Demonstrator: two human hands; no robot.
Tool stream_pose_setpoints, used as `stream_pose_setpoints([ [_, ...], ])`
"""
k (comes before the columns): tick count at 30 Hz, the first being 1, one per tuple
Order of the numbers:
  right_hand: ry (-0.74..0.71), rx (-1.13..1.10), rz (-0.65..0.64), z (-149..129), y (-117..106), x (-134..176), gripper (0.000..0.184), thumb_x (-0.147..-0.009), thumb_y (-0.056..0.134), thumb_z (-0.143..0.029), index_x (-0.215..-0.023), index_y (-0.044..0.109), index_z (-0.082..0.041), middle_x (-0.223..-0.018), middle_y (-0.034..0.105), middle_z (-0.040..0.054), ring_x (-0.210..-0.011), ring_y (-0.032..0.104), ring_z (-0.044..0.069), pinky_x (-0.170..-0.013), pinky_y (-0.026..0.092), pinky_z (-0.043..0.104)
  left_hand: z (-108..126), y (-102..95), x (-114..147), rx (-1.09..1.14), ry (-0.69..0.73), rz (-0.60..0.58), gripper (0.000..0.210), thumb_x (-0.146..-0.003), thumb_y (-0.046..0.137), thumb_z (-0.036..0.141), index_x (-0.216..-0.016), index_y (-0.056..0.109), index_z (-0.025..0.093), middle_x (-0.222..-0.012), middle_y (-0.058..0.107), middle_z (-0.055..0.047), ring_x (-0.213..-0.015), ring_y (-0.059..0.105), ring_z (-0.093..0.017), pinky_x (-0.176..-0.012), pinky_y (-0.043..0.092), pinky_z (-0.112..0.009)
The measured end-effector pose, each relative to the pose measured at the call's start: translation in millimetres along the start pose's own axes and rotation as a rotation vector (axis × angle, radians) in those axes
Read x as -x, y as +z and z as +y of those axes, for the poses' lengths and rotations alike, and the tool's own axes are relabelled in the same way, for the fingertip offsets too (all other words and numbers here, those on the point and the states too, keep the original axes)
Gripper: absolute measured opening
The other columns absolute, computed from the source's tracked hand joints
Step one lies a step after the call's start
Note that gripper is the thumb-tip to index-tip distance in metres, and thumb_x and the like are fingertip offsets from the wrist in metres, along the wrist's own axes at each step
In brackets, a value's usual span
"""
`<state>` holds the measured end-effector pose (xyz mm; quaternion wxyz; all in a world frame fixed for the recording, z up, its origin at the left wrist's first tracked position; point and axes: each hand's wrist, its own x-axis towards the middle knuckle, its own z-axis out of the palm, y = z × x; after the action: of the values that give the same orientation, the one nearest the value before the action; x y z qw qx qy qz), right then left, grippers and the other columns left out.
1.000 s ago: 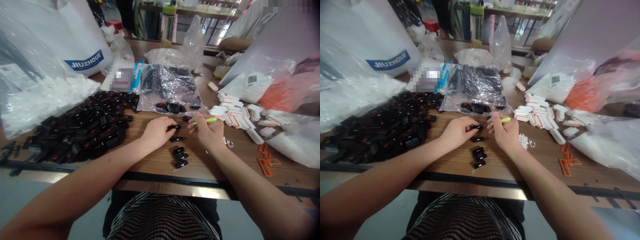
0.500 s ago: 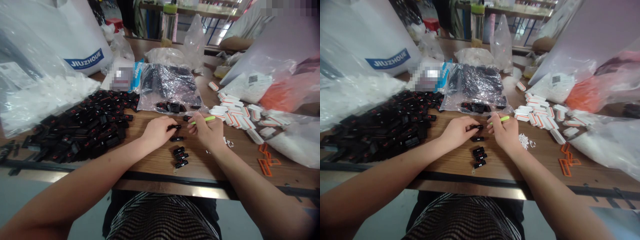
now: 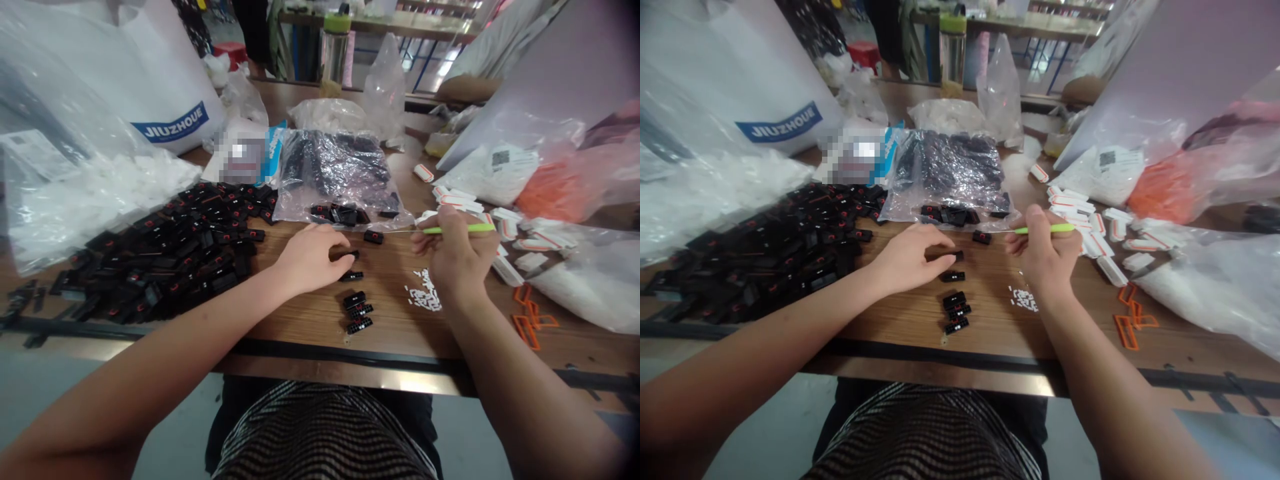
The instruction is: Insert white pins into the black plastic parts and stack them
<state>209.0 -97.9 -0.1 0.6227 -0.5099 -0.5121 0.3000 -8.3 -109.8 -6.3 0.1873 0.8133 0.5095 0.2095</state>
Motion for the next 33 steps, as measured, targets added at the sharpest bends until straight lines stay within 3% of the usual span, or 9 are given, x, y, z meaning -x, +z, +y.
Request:
stream_pose_setpoints([
  [5,-0.002,0.026,0.029,-4.0,-3.9,-7.7,0.034,-0.092,0.056,-0.037,-0.066,0.065,-0.018,-0.051,0.061,0.0007,-0.038,0.053,0.012,-0.039,0.041,0.026,31.8,10.4,17.9,-0.042,0.243,-0.158,0.080,-0.073,0.061,0.081,-0.124,0.068,0.020,-0.139,0.058,-0.013,-0.130,0.047,-0.037,-0.110,0.034,-0.058],
  [9,-0.085,0.074,0.145,-23.6,-26.9,-15.7,0.032,-0.090,0.055,-0.032,-0.064,0.066,-0.017,-0.049,0.059,0.0022,-0.038,0.051,0.012,-0.040,0.040,0.028,33.6,24.6,36.2,-0.136,0.303,-0.129,0.037,-0.094,0.058,0.045,-0.118,0.070,0.021,-0.133,0.063,-0.010,-0.124,0.053,-0.033,-0.106,0.038,-0.054],
  [12,-0.060,0.326,0.102,-29.9,-70.2,-25.2,0.026,-0.088,0.057,-0.032,-0.070,0.069,-0.018,-0.054,0.062,0.0029,-0.042,0.054,0.013,-0.042,0.040,0.028,9.5,11.3,47.6,-0.156,0.300,-0.110,0.025,-0.094,0.056,0.030,-0.111,0.073,0.022,-0.125,0.067,-0.008,-0.120,0.056,-0.032,-0.102,0.042,-0.053],
  [16,0.054,0.849,-0.202,-8.8,-137.0,-28.8,0.031,-0.089,0.058,-0.045,-0.072,0.069,-0.021,-0.066,0.069,0.0070,-0.056,0.061,0.019,-0.052,0.044,0.032,-39.3,-24.4,61.8,-0.252,0.239,-0.023,0.025,-0.094,0.052,0.021,-0.105,0.075,0.022,-0.117,0.072,-0.007,-0.121,0.057,-0.031,-0.104,0.041,-0.054],
  [20,-0.167,1.186,-0.349,19.4,-170.7,-14.4,0.031,-0.090,0.054,-0.046,-0.094,0.074,-0.022,-0.094,0.074,0.0104,-0.079,0.068,0.027,-0.068,0.050,0.039,-77.6,-51.4,70.7,-0.365,0.188,0.004,0.028,-0.096,0.050,0.028,-0.098,0.077,0.024,-0.116,0.074,-0.006,-0.121,0.059,-0.031,-0.107,0.039,-0.055],
  [24,-0.394,1.308,-0.488,28.5,-177.4,2.3,0.047,-0.089,0.053,-0.058,-0.106,0.074,-0.020,-0.110,0.071,0.0141,-0.099,0.066,0.033,-0.084,0.051,0.046,-85.3,-61.7,69.5,-0.469,0.092,0.058,0.030,-0.094,0.049,0.028,-0.094,0.079,0.024,-0.119,0.072,-0.007,-0.119,0.059,-0.034,-0.103,0.041,-0.057],
  [28,-0.530,1.338,-0.475,25.5,-175.7,2.2,0.047,-0.091,0.052,-0.058,-0.106,0.075,-0.020,-0.110,0.070,0.0144,-0.098,0.063,0.034,-0.086,0.049,0.050,-59.2,-57.0,55.3,-0.542,0.068,0.141,0.025,-0.093,0.053,0.025,-0.092,0.078,0.021,-0.124,0.069,-0.010,-0.118,0.057,-0.035,-0.102,0.040,-0.058],
  [31,-0.609,1.250,-0.360,21.5,-148.8,-7.5,0.035,-0.092,0.057,-0.047,-0.096,0.077,-0.019,-0.098,0.072,0.0125,-0.088,0.065,0.029,-0.082,0.050,0.045,-26.1,-39.1,37.4,-0.442,0.146,0.103,0.020,-0.092,0.057,0.021,-0.093,0.076,0.021,-0.119,0.070,-0.007,-0.112,0.059,-0.030,-0.101,0.043,-0.054],
  [33,-0.584,1.082,-0.472,19.5,-113.4,-15.0,0.030,-0.094,0.055,-0.040,-0.097,0.076,-0.018,-0.098,0.072,0.0106,-0.089,0.067,0.024,-0.081,0.052,0.038,-4.8,-21.3,25.8,-0.271,0.215,0.051,0.019,-0.092,0.058,0.019,-0.102,0.075,0.021,-0.117,0.071,-0.005,-0.109,0.061,-0.026,-0.100,0.047,-0.047],
])
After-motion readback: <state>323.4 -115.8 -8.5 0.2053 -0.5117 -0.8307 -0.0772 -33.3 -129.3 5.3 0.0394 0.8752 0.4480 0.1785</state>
